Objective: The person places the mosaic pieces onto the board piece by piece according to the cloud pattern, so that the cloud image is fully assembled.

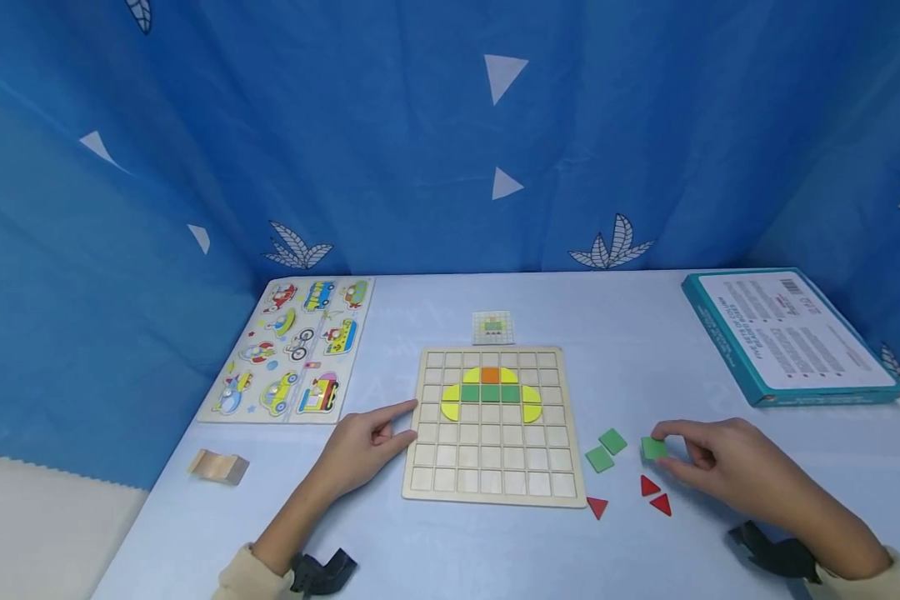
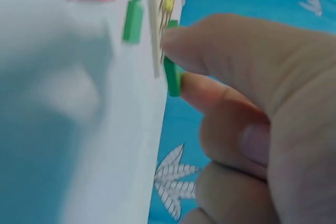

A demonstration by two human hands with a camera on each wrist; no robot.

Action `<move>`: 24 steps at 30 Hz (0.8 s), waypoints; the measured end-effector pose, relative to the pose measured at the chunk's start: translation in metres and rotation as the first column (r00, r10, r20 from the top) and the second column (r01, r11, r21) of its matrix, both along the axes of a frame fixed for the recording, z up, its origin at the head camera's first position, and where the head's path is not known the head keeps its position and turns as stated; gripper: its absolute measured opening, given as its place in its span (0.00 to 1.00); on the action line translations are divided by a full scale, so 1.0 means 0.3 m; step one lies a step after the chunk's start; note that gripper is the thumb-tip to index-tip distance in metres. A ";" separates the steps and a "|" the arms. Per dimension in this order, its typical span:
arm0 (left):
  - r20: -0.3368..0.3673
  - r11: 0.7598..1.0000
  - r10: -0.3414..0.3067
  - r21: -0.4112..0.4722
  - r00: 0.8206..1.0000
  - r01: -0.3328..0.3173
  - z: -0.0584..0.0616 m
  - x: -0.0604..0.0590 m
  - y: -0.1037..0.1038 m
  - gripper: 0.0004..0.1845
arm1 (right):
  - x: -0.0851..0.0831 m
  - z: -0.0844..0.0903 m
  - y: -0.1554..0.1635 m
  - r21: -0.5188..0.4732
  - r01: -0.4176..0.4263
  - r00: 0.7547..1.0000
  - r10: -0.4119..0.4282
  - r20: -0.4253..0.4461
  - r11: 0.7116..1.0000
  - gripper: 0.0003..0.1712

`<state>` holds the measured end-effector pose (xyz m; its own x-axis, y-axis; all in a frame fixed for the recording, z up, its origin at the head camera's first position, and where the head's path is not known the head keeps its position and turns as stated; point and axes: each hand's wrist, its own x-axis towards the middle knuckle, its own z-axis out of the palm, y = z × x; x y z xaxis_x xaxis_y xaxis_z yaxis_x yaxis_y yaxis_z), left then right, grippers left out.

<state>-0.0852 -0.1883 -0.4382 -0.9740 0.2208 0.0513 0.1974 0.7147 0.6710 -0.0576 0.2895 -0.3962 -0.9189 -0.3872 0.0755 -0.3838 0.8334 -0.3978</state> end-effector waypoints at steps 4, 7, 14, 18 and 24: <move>-0.007 1.000 0.006 -0.002 1.000 -0.006 0.001 0.002 0.000 0.24 | -0.004 0.028 -0.037 -0.017 -0.034 0.999 0.034 -0.033 0.999 0.18; -0.009 1.000 0.005 -0.002 1.000 -0.005 0.001 0.002 0.001 0.24 | -0.012 0.043 -0.069 -0.014 -0.069 0.997 0.069 -0.034 0.997 0.17; -0.010 1.000 0.000 -0.002 1.000 0.000 0.003 -0.002 0.001 0.24 | -0.049 0.075 -0.144 0.015 -0.169 0.985 0.169 -0.022 0.986 0.15; -0.013 1.000 0.002 -0.009 1.000 -0.002 0.002 -0.002 0.001 0.24 | -0.074 0.089 -0.188 0.014 -0.213 0.977 0.213 -0.009 0.977 0.16; 0.009 1.000 0.014 0.001 1.000 -0.014 0.000 0.002 0.000 0.24 | -0.103 0.104 -0.227 -0.006 -0.241 0.970 0.241 -0.019 0.970 0.15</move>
